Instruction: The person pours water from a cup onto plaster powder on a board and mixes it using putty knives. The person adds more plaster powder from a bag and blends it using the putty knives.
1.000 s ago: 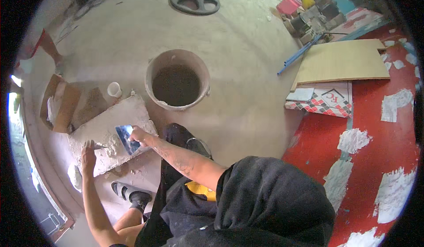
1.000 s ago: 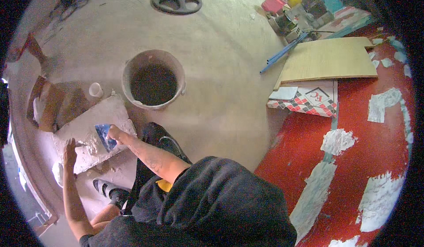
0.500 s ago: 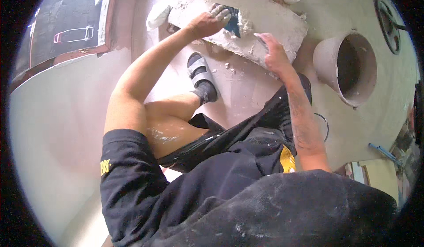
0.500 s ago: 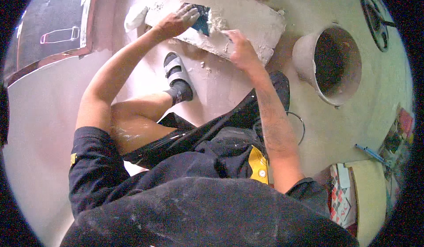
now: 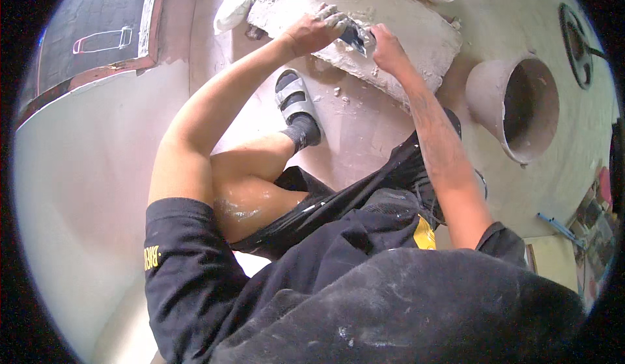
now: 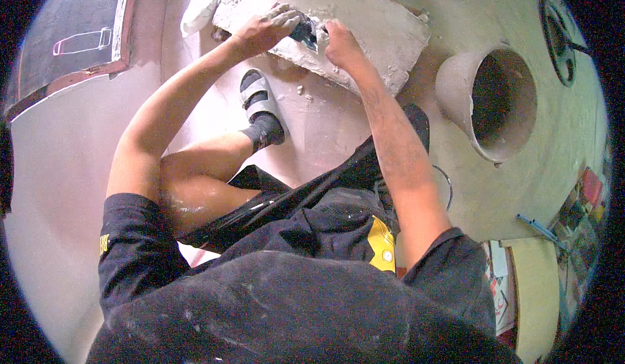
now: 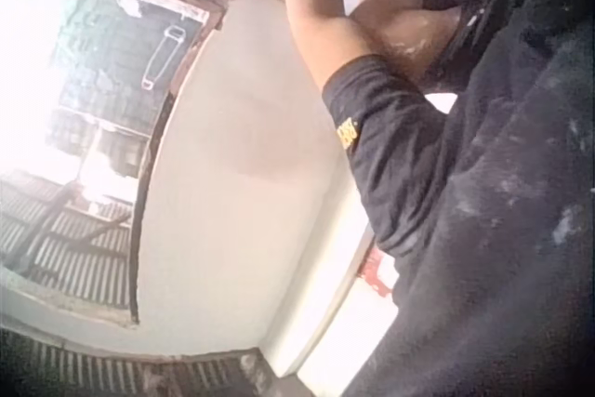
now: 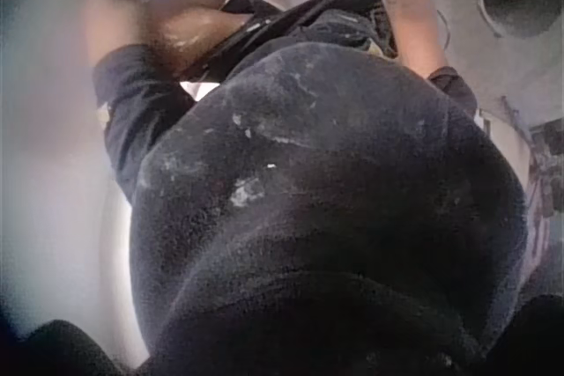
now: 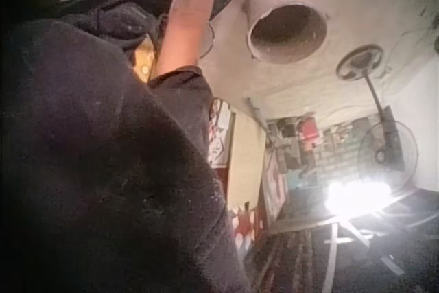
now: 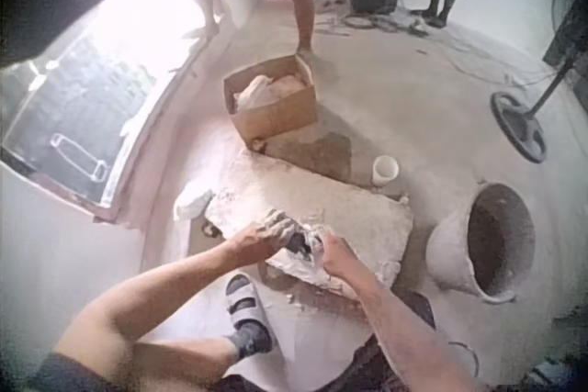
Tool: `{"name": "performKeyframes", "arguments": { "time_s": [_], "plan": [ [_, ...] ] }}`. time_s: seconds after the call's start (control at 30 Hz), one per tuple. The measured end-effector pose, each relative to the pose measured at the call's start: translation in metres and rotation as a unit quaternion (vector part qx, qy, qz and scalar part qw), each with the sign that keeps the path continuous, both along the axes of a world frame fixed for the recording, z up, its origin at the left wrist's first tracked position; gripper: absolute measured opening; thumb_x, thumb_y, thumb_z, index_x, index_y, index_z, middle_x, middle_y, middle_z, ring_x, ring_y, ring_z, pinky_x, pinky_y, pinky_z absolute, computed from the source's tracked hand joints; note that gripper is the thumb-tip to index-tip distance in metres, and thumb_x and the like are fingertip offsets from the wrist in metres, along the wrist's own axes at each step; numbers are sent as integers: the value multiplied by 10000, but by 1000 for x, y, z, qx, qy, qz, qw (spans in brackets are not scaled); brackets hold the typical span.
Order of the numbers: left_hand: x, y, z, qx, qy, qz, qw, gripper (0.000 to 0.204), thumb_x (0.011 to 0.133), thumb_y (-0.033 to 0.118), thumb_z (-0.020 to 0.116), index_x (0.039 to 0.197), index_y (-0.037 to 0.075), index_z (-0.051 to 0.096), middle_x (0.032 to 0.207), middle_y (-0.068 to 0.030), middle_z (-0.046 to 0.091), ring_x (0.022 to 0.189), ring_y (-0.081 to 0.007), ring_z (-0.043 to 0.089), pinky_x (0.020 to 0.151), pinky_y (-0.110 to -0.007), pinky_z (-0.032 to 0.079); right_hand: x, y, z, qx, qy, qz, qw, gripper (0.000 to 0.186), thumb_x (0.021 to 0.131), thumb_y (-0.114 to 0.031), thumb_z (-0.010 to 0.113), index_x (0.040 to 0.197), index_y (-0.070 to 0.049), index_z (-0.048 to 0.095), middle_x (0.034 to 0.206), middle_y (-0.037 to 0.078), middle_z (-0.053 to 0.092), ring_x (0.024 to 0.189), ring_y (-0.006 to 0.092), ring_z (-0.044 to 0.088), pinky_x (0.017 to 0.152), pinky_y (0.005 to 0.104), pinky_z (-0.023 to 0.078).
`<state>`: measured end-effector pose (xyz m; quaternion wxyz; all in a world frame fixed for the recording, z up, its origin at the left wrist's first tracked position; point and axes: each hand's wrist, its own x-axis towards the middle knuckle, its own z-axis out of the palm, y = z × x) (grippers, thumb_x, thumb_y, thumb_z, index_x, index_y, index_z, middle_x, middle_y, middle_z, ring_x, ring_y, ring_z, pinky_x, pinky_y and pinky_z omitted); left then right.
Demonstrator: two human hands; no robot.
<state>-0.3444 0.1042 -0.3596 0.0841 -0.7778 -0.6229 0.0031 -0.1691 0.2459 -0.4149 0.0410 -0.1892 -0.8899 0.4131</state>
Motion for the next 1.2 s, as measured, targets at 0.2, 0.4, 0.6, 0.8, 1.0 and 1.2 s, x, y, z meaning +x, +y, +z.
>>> {"name": "performKeyframes", "arguments": {
  "time_s": [0.2, 0.4, 0.6, 0.8, 1.0, 1.2],
  "plan": [
    [-29, -9, -20, -235, 11, 42, 971, 200, 811, 112, 553, 994, 45, 598, 930, -92, 633, 931, -207, 607, 762, -303, 521, -33, 25, -5, 100, -73, 72, 990, 356, 715, 18, 467, 1056, -2, 566, 1032, 204, 558, 1027, 365, 521, 891, 407, 418],
    [-75, 24, -25, -219, 120, 124, 960, 151, 767, 104, 568, 849, 96, 694, 803, -87, 678, 786, -239, 667, 696, -354, 543, 16, 18, -7, 271, -90, -4, 958, 236, 788, -95, 522, 1012, -34, 565, 1074, 169, 544, 1052, 347, 521, 873, 483, 429],
    [-153, -12, -12, -108, 87, 214, 967, 174, 775, 87, 487, 725, 75, 653, 796, -124, 660, 773, -245, 643, 703, -347, 509, 59, -75, -70, 428, 20, 62, 902, 95, 785, -153, 510, 871, -141, 546, 875, 57, 506, 830, 225, 509, 694, 397, 370],
    [-161, -49, -5, -149, 75, 278, 946, 140, 743, 102, 537, 690, 85, 665, 738, -116, 661, 710, -248, 645, 649, -358, 519, 36, -89, -89, 425, -1, 58, 903, 85, 778, -170, 523, 857, -159, 551, 858, 37, 496, 811, 209, 494, 685, 387, 350],
    [-195, -109, 3, -148, 50, 322, 934, 124, 719, 99, 564, 681, 79, 680, 717, -123, 660, 719, -256, 649, 629, -356, 520, -41, -71, -63, 406, 56, 85, 908, 195, 750, -88, 537, 943, -112, 555, 917, 75, 535, 897, 250, 535, 713, 405, 407],
    [-143, -69, 66, -200, 63, 305, 929, 88, 619, 63, 679, 707, 67, 689, 781, -115, 678, 766, -240, 660, 668, -334, 531, -74, -1, -37, 283, -41, 164, 944, 264, 710, 16, 516, 962, -58, 550, 950, 139, 543, 936, 353, 537, 799, 442, 439]
  ]
}}
